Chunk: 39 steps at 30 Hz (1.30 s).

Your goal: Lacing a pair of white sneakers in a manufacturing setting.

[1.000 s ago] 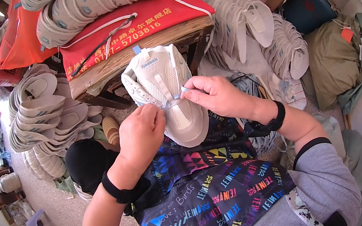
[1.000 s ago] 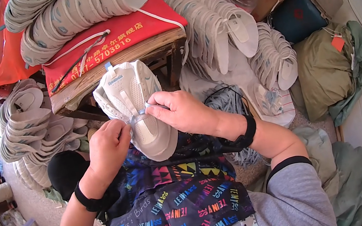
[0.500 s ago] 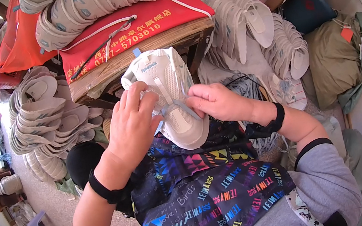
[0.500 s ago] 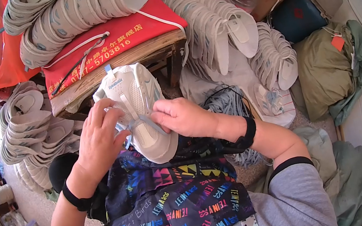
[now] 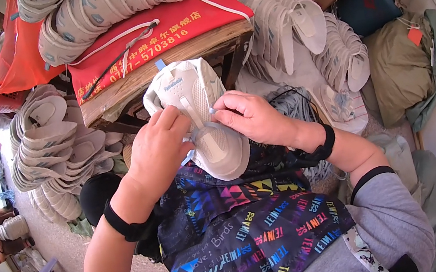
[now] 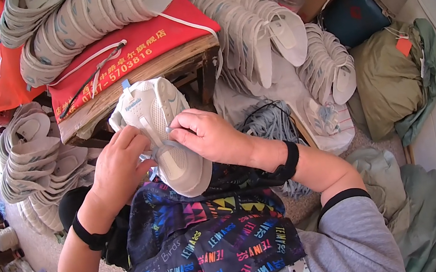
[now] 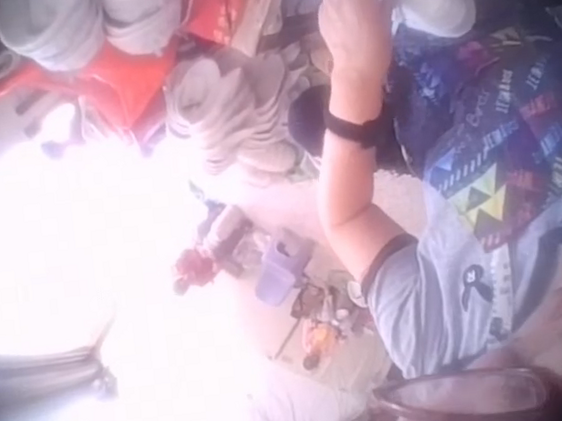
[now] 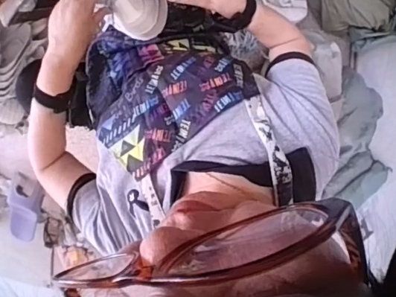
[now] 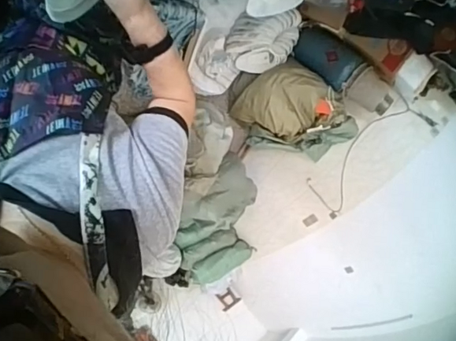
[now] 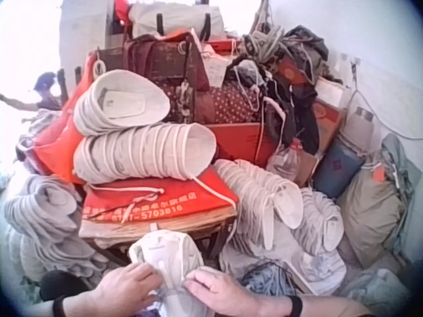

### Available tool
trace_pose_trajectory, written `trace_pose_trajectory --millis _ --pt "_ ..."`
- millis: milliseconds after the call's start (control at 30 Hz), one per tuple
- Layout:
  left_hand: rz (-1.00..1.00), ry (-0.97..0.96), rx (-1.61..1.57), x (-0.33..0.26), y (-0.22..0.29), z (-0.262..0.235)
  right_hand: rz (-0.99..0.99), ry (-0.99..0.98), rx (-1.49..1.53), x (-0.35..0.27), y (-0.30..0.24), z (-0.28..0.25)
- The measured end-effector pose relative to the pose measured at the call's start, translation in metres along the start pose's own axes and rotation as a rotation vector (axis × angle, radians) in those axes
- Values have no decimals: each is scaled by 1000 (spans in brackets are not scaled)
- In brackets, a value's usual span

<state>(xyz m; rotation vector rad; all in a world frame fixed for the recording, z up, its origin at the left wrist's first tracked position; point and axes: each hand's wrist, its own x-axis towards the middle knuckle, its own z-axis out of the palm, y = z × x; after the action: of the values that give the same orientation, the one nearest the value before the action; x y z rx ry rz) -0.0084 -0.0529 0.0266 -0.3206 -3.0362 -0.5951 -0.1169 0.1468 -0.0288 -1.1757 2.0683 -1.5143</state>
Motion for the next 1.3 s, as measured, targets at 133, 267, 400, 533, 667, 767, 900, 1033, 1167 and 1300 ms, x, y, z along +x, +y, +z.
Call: trace_pose_trajectory --millis 133,267,400,533,667,767,900,1033,1167,1300 --pt "-25 -18 30 -2 0 3 44 8 32 0 -5 1" --pt "16 15 90 -3 -2 4 287 -70 180 0 -12 -5" --pt "57 -14 126 0 -6 2 355 -107 137 -4 -10 -5" --pt "76 -45 132 2 -9 2 221 -98 112 -6 -8 -3" --pt "72 -51 137 4 -10 2 305 -146 20 -5 -10 -3" --pt "102 -81 150 3 -14 3 316 -125 0 -4 -4 0" --pt "74 -36 84 2 -12 5 327 -88 3 -1 -3 1" --pt "57 4 9 0 -13 6 325 -98 -50 6 -11 1" --pt "47 45 -49 -2 -13 9 277 -90 -300 12 -30 -1" --pt "43 76 -93 -3 -14 10 152 -148 -393 18 -30 0"
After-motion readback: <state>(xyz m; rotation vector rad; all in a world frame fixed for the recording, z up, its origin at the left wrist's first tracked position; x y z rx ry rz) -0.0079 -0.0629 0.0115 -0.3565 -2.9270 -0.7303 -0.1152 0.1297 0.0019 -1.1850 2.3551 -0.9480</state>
